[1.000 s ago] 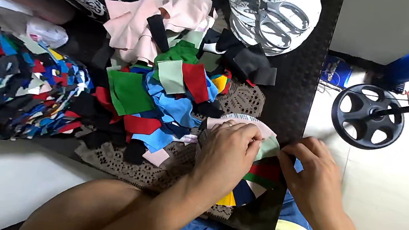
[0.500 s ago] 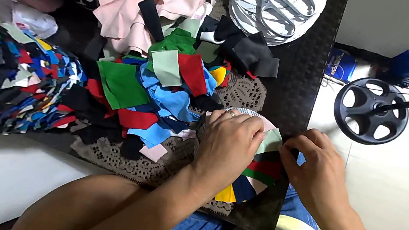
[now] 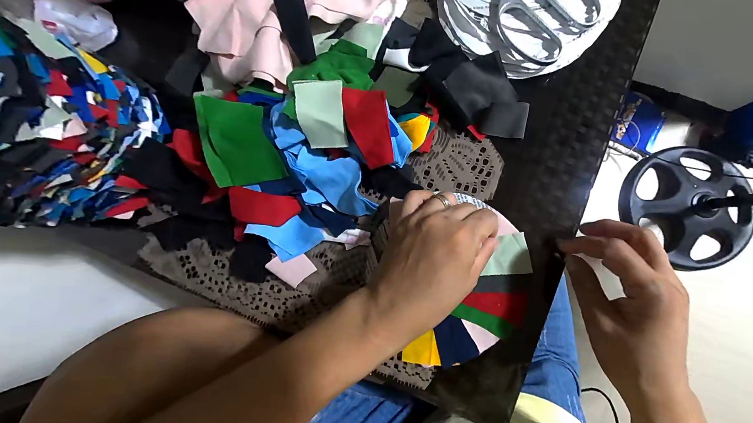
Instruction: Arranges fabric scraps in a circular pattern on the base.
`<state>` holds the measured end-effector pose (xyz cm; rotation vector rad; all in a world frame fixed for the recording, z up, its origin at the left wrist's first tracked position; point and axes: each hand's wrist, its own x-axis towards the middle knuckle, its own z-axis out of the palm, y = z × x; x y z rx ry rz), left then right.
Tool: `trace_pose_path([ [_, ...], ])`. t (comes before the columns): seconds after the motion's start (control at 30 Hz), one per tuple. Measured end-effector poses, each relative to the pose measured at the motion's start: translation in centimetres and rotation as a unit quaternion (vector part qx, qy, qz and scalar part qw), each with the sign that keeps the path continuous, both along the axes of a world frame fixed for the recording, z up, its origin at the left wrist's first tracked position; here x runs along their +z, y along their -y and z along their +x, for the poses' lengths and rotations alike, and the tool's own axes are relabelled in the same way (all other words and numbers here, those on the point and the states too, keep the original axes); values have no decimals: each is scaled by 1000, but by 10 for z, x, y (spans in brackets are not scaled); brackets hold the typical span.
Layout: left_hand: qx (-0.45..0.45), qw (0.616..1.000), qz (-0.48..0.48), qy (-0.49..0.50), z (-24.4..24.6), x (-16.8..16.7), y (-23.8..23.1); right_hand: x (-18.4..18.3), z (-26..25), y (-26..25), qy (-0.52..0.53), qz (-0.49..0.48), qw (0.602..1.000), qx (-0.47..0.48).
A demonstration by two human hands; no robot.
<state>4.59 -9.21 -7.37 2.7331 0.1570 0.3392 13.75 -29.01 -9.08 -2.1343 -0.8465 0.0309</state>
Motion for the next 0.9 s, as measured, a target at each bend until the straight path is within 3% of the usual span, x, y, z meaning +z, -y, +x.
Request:
trace_pose_path([
  [0.27, -1, 1000, 7, -3, 0, 0, 0, -16, -7, -17, 80, -1, 996, 50],
  [0.43, 19, 997, -24, -73, -7, 15, -4, -29, -3, -14, 49, 10, 997, 51],
  [0.53, 38, 995, 8, -90, -12, 18, -6, -32, -3, -13, 43, 19, 998, 52],
  [0.73, -16, 998, 55, -4, -34, 4, 19, -35, -2, -13, 33, 28, 998, 54],
  [0.8, -55, 996, 70, -19, -44, -10, 31, -37, -2, -12, 5, 56, 997, 59],
  [0.9, -71, 989, 117, -47, -51, -27, 34, -38, 2, -5, -119, 185, 975, 42],
])
